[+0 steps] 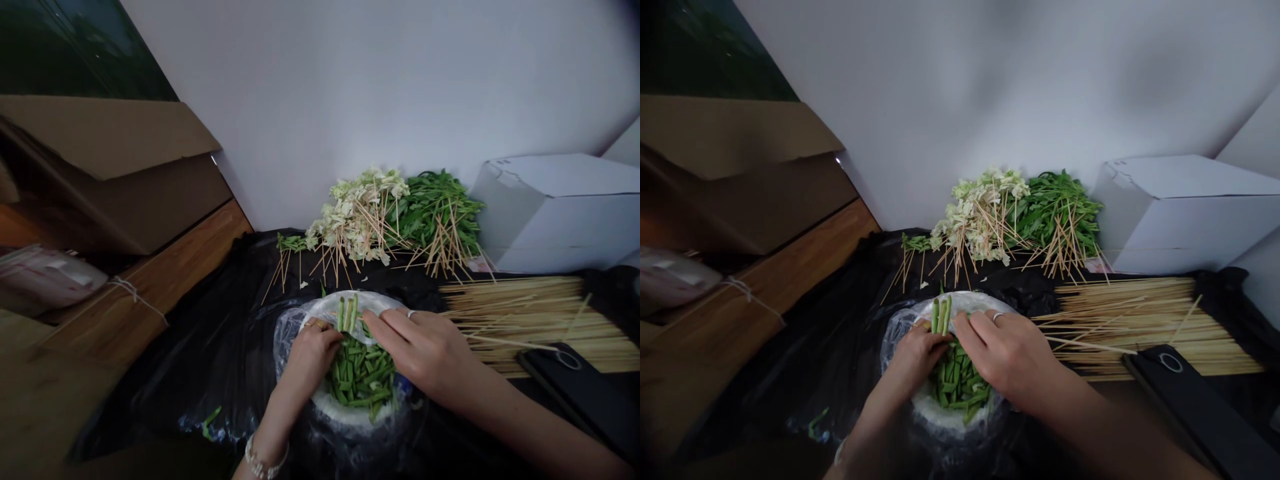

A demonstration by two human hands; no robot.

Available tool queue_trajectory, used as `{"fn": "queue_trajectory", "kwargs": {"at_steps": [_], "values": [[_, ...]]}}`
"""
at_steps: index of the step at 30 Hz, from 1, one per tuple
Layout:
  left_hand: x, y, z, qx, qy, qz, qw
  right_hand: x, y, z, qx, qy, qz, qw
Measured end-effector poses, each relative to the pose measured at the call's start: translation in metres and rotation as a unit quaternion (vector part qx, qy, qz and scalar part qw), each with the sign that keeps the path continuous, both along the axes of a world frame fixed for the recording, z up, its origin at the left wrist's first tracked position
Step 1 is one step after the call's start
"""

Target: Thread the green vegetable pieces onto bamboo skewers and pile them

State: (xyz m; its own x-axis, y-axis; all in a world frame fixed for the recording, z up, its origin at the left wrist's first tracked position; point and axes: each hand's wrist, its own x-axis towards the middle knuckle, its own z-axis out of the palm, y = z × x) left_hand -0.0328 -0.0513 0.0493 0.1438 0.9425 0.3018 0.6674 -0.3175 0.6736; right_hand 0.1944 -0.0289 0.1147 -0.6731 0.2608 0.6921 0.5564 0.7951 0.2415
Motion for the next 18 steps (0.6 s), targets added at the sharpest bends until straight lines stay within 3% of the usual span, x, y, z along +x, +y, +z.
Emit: {"fn": "queue_trajectory", "kwargs": {"at_steps": [5, 7, 11, 13, 18], "values": [[0.005, -0.008, 0.017, -0.101, -0.186, -0.036, 0.977, -0.001, 0.001, -0.002, 0.000, 0.004, -0.009, 1.000], [0.007, -0.008, 0.021, -0.165, -0.308, -0.018, 0.937, -0.001, 0.003, -0.004, -0.013, 0.006, -0.009, 1.000], [0.005, -0.006, 0.024, -0.210, -0.535, 0.054, 0.817, -0.002, 0.008, -0.007, -0.092, 0.051, -0.005, 0.994], [0.004, -0.006, 0.025, -0.215, -0.598, 0.069, 0.769, -0.003, 0.012, -0.009, -0.118, 0.067, -0.011, 0.991], [0.002, -0.007, 0.031, -0.248, -0.672, 0.048, 0.697, -0.006, 0.017, -0.010, -0.111, 0.051, -0.016, 0.992]]}}
